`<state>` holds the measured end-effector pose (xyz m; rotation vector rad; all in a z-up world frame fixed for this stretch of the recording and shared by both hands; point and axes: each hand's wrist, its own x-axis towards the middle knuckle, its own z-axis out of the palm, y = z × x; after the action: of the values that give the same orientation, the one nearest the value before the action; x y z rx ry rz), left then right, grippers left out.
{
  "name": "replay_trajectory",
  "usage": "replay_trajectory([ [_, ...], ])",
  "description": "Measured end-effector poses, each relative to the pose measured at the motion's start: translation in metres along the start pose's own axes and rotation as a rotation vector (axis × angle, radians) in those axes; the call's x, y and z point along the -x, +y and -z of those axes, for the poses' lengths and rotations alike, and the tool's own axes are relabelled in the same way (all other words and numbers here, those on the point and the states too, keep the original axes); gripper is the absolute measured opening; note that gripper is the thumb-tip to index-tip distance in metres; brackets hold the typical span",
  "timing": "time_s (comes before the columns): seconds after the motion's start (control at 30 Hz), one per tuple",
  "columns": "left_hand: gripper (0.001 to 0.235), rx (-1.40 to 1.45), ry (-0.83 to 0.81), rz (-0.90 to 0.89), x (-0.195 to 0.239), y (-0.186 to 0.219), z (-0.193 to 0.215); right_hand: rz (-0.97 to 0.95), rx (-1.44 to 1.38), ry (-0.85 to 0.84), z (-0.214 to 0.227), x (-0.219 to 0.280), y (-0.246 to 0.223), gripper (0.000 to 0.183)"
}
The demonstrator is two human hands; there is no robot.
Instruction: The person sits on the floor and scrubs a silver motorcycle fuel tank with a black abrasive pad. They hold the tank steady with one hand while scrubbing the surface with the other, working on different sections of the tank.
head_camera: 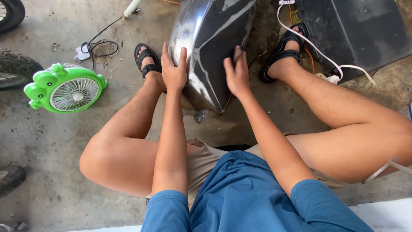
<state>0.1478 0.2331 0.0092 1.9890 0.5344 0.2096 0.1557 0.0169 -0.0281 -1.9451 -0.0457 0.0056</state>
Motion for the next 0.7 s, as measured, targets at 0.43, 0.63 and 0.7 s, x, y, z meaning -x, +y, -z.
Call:
replay_trajectory([
  [0.43, 0.078, -0.168, 0.057, -0.136, 0.002, 0.013, 0.002, -0.576, -1.222, -0.183, 0.03, -0.045, 0.033, 0.069],
  [0.63, 0.085, -0.089, 0.01, -0.031, -0.003, -0.009, -0.001, -0.678, -0.833, 0.082, 0.019, -0.051, 0.03, 0.069],
  [0.7, 0.087, -0.077, 0.007, -0.068, -0.003, -0.013, 0.002, -0.701, -0.407, 0.19, 0.013, -0.042, 0.004, 0.086],
])
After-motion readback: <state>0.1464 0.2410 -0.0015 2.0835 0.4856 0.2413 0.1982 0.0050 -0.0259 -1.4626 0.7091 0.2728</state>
